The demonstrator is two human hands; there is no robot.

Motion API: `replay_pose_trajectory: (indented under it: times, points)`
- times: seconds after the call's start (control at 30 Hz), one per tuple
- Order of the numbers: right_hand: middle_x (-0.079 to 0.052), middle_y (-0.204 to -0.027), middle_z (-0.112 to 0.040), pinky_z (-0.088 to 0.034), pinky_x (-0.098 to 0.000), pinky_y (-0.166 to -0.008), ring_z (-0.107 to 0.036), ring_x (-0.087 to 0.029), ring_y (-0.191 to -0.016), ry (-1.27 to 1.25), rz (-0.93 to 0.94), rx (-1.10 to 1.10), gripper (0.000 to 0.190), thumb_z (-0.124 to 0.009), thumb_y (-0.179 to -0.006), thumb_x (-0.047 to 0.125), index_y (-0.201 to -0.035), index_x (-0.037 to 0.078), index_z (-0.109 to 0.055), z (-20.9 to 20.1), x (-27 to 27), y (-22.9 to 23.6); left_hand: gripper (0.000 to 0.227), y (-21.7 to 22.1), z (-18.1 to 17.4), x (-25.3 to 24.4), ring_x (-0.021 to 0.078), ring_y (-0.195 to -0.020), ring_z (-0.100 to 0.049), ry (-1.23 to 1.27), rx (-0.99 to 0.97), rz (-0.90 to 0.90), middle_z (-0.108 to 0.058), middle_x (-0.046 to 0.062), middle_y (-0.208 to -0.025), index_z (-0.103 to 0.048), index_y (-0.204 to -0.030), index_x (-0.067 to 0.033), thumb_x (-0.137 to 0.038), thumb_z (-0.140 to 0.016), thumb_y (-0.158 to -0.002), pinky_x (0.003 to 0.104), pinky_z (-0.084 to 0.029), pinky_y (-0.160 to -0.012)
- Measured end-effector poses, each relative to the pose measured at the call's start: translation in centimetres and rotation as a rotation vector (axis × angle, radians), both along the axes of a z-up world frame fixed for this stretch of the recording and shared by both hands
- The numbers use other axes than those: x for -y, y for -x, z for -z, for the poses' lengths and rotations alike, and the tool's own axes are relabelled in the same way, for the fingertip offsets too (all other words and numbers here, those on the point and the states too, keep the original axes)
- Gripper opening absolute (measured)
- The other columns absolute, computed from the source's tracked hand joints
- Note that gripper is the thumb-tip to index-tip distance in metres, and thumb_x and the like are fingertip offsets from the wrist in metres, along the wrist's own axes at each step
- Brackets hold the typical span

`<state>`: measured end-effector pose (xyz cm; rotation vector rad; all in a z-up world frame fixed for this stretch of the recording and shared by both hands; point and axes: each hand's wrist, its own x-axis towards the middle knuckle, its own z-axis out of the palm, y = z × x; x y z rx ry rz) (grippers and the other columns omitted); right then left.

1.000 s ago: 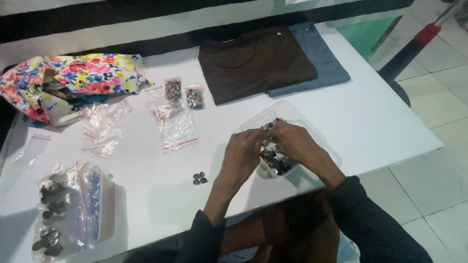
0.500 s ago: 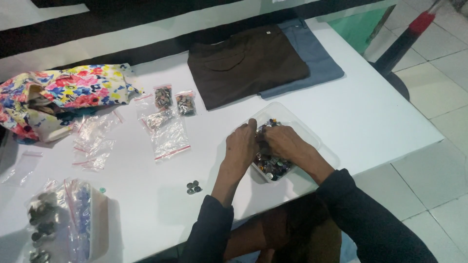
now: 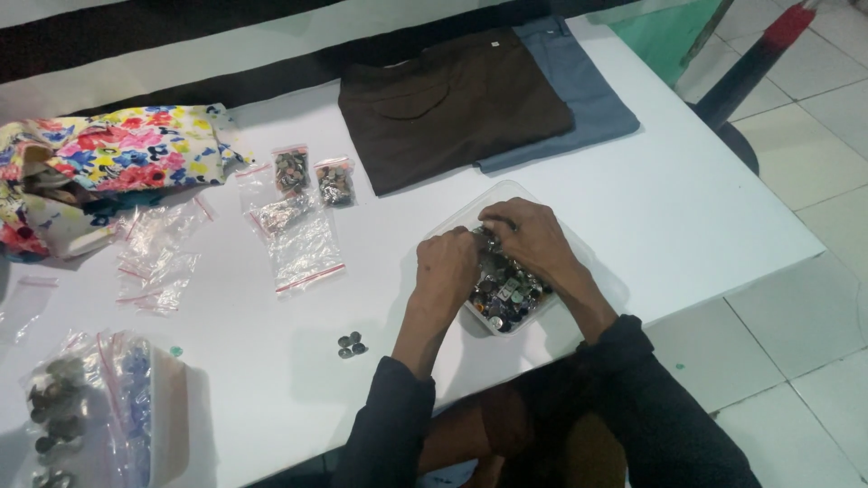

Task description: The person picks up buttons one at a time from a table, holding them up to look at them before placing them into different plastic bags and a plastic container.

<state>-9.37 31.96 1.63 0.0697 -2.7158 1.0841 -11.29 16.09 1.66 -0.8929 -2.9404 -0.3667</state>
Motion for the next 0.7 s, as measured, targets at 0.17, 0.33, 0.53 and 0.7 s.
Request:
replay_pose_trajectory:
  times: [0.17,0.33,0.53,0.7]
  points:
    - [-0.019,-0.107,-0.074,-0.056,-0.0490,-0.088,-0.071,-0.040,-0.103,-0.047,0.003,-0.059,0.035,-0.059,-0.103,0.037,-0.125,0.012,-0.071,1.6,0.1,0.3,0.013,2.6,5.0,-2.3,0.0261,-0.066,-0.074,0.012,-0.094,0.064,-0.073,0.012,-0.080,-0.075,-0.090,-0.0066,-0.002,-0.063,-0.087,0.040,-0.061,-0.055]
    - [-0.019,-0.103,-0.074,-0.059,-0.0486,-0.086,-0.071,-0.042,-0.102,-0.038,0.045,-0.087,0.022,-0.065,-0.100,0.018,-0.119,0.010,-0.073,0.6,0.1,-0.3,0.006,2.2,3.6,-3.1,0.0211,-0.061,-0.071,0.068,-0.228,0.115,-0.070,0.011,-0.069,-0.075,-0.085,-0.0025,-0.002,-0.070,-0.085,0.031,-0.057,-0.052]
    - [-0.017,-0.102,-0.075,-0.060,-0.0439,-0.083,-0.073,-0.037,-0.102,-0.005,0.067,-0.143,0.019,-0.065,-0.099,0.014,-0.116,0.010,-0.073,1.1,0.1,-0.1,0.006,2.4,3.9,-3.2,0.0165,-0.056,-0.068,0.120,-0.214,0.130,-0.067,0.007,-0.061,-0.073,-0.078,-0.0051,-0.004,-0.070,-0.084,0.031,-0.054,-0.047]
    - [-0.022,-0.102,-0.075,-0.060,-0.0449,-0.083,-0.076,-0.033,-0.084,0.204,0.175,-0.161,0.016,-0.068,-0.098,0.011,-0.114,0.008,-0.073,-1.5,0.8,-1.1,0.008,2.3,4.4,-2.6,0.0120,-0.054,-0.062,0.048,-0.122,0.160,-0.068,0.008,-0.065,-0.073,-0.080,-0.0062,-0.003,-0.068,-0.085,0.026,-0.048,-0.047]
